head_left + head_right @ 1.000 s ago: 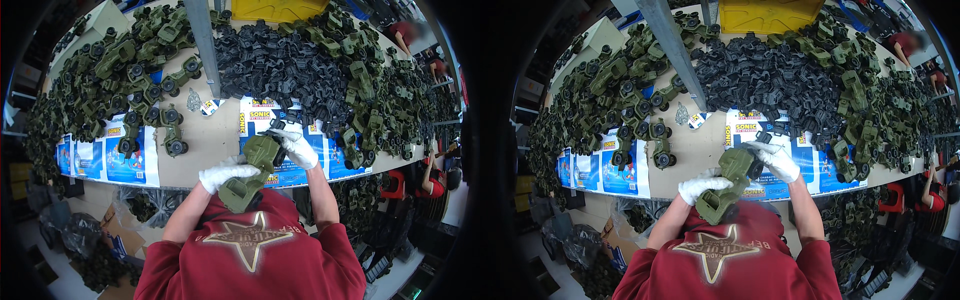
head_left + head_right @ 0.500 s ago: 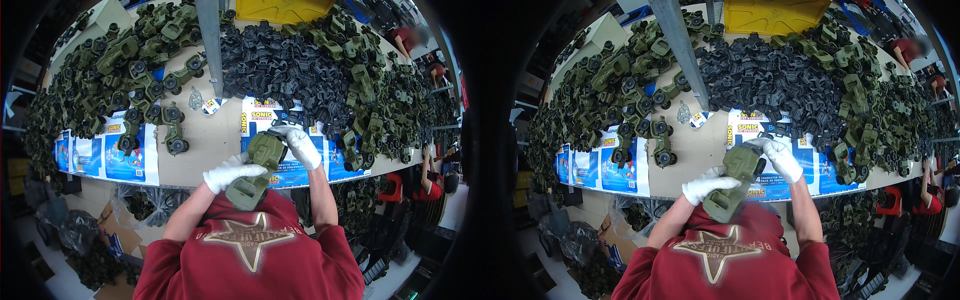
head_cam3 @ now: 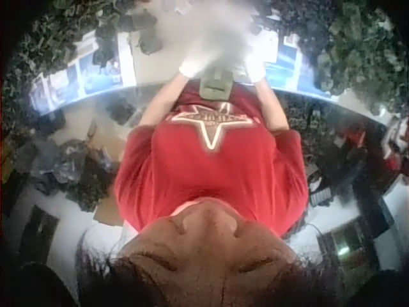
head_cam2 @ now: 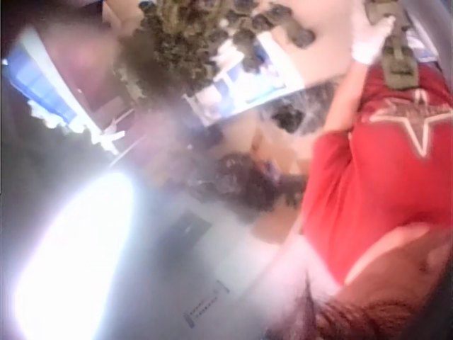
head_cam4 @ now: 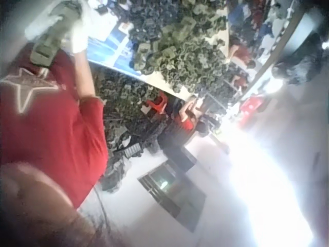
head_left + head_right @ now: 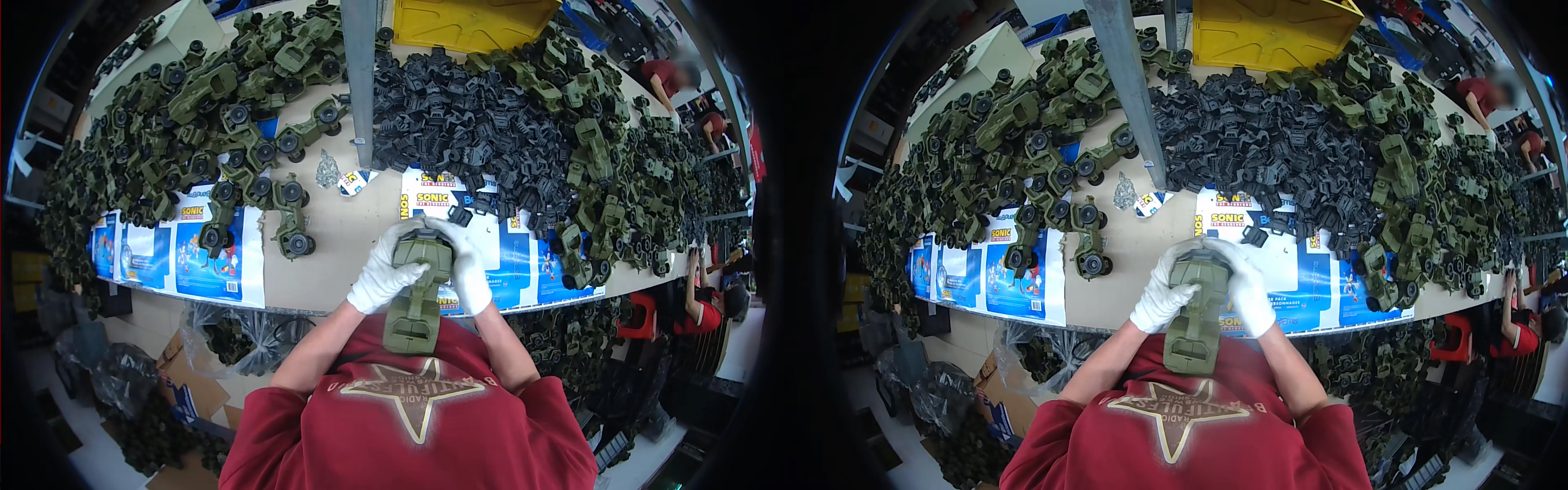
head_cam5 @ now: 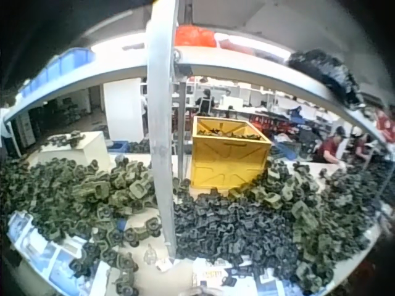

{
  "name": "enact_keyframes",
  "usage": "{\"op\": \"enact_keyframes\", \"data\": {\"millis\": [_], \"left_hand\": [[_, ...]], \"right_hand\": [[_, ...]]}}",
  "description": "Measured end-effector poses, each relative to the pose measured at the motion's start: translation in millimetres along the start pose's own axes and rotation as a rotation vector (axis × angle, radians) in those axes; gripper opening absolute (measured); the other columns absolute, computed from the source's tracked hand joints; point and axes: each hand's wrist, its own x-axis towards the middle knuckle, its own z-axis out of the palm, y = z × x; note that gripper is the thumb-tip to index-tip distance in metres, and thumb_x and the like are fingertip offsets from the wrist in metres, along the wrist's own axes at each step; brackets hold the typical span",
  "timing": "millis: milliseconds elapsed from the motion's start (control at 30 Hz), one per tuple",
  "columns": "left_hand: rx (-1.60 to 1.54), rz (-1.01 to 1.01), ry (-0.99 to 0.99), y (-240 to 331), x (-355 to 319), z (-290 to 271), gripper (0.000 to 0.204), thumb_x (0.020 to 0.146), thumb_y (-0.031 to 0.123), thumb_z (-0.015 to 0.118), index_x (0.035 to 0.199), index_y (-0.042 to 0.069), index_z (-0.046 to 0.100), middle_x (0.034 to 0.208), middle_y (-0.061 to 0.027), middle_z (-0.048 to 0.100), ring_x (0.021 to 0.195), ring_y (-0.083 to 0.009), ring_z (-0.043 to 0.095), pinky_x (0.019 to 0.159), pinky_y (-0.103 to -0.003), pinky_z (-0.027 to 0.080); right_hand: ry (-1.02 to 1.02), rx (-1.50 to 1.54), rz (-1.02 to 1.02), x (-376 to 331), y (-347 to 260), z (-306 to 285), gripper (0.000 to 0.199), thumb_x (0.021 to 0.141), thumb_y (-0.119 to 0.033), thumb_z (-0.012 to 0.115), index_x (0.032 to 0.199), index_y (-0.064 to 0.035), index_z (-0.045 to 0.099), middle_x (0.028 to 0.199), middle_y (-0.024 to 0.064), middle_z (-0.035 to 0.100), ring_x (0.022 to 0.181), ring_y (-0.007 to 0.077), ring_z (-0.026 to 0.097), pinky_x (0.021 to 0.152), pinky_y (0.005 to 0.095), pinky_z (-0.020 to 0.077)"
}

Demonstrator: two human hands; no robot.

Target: The person is assembling plastic toy vehicles by attaching wheels and other components.

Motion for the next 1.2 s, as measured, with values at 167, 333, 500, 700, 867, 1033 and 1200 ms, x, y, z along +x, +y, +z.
{"op": "enact_keyframes", "data": {"millis": [167,333,500,700,867,1033,1200], "left_hand": [[0.499,0.327,0.078,-8.5,-10.4,-2.7,0.058,0.077,0.019,0.078,0.127,0.003,0.052,0.125,-0.0131,0.058,0.117,-0.0245,0.056,0.103,-0.036,0.043],[0.469,0.290,0.108,-0.6,-30.8,-1.9,0.052,0.081,0.019,0.073,0.126,0.003,0.053,0.124,-0.0140,0.058,0.116,-0.0261,0.057,0.101,-0.038,0.044],[0.288,0.021,0.259,9.2,-17.3,-9.0,0.057,0.086,0.026,0.072,0.131,0.001,0.050,0.127,-0.0166,0.057,0.119,-0.0296,0.056,0.103,-0.036,0.043],[1.135,0.180,0.536,46.8,4.4,-66.2,0.057,0.082,0.048,0.071,0.116,0.003,0.062,0.117,-0.0196,0.063,0.107,-0.0346,0.061,0.094,-0.042,0.047],[1.255,-0.365,0.813,46.8,-9.6,-176.8,0.056,0.082,0.040,0.073,0.117,-0.003,0.063,0.109,-0.0185,0.069,0.102,-0.0324,0.064,0.090,-0.038,0.048],[0.598,-0.285,0.592,-7.1,-21.3,-206.1,0.059,0.077,0.028,0.081,0.123,-0.002,0.060,0.105,-0.0092,0.069,0.094,-0.0168,0.063,0.081,-0.031,0.050],[1.615,-0.188,0.277,-7.3,-22.1,-121.0,0.066,0.069,0.026,0.079,0.129,0.011,0.056,0.123,-0.0132,0.058,0.114,-0.0316,0.055,0.098,-0.044,0.042]], "right_hand": [[0.101,-0.060,-0.191,-16.2,3.8,20.3,0.054,0.085,-0.037,0.067,0.122,0.0011,0.054,0.112,0.0198,0.061,0.105,0.0340,0.060,0.092,0.0407,0.0476],[0.079,-0.061,-0.217,-24.1,-11.2,22.7,0.047,0.089,-0.034,0.064,0.118,0.0015,0.056,0.112,0.0204,0.061,0.104,0.0364,0.061,0.093,0.0406,0.0476],[-0.134,0.506,0.468,-40.6,7.3,14.6,0.078,0.089,-0.037,0.068,0.147,-0.0009,0.030,0.145,0.0161,0.043,0.134,0.0268,0.041,0.111,0.0380,0.0340],[0.092,1.051,0.785,-59.2,78.0,-27.7,0.051,0.093,-0.025,0.064,0.138,-0.0124,0.046,0.129,0.0061,0.057,0.116,0.0207,0.057,0.098,0.0376,0.0482],[0.480,1.339,-0.072,28.7,-3.5,-192.0,0.052,0.094,-0.033,0.061,0.136,-0.0067,0.047,0.137,0.0117,0.052,0.120,0.0288,0.053,0.099,0.0466,0.0486],[0.405,-0.112,0.171,48.5,62.4,-180.6,0.039,0.088,-0.024,0.069,0.119,-0.0008,0.062,0.114,0.0086,0.064,0.096,0.0175,0.062,0.084,0.0294,0.0508],[0.063,-0.810,0.229,34.1,157.6,-53.6,0.056,0.075,-0.030,0.078,0.125,-0.0116,0.061,0.121,0.0157,0.063,0.102,0.0297,0.065,0.087,0.0368,0.0518]]}}
